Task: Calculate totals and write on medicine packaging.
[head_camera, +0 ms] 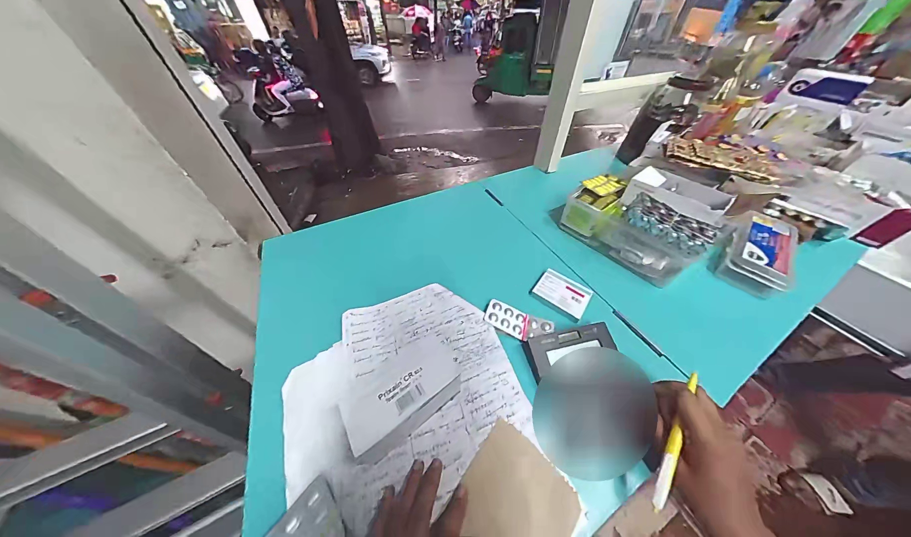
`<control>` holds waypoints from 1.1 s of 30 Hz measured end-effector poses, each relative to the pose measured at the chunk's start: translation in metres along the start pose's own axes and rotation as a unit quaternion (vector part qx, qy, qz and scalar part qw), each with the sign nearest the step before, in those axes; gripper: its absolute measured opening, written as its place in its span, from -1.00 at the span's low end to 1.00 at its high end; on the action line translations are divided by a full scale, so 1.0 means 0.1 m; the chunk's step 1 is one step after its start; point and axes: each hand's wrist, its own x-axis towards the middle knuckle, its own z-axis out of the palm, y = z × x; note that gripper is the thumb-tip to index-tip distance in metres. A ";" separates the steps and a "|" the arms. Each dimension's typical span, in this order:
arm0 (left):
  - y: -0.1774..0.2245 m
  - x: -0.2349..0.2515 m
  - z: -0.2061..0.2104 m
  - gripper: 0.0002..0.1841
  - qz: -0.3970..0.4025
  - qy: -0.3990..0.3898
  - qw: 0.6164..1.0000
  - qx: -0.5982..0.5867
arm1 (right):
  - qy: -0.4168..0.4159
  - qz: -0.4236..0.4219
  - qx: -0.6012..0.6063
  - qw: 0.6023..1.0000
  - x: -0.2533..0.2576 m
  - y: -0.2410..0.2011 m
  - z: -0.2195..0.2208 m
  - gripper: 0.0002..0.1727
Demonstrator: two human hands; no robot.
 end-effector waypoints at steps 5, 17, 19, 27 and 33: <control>0.01 -0.01 0.02 -0.42 -0.002 0.018 1.000 0.008 | -0.024 -0.003 -0.028 0.999 0.02 -0.14 -0.04 -0.77; 0.00 -0.01 0.01 -0.45 0.001 0.020 1.000 0.004 | -0.093 -0.142 0.103 0.980 -0.22 -0.46 -0.08 -0.77; 0.00 -0.01 0.02 -0.44 0.002 0.018 1.000 0.010 | -0.094 -0.150 0.110 0.978 -0.22 -0.47 -0.05 -0.81; 0.00 0.00 0.01 -0.42 -0.005 0.006 1.000 0.023 | -0.021 -0.107 0.048 0.993 -0.07 -0.30 -0.05 -0.83; 0.06 -0.02 -0.01 -0.42 0.020 0.066 0.997 0.044 | -0.041 -0.132 0.093 0.986 -0.18 -0.22 -0.12 -0.78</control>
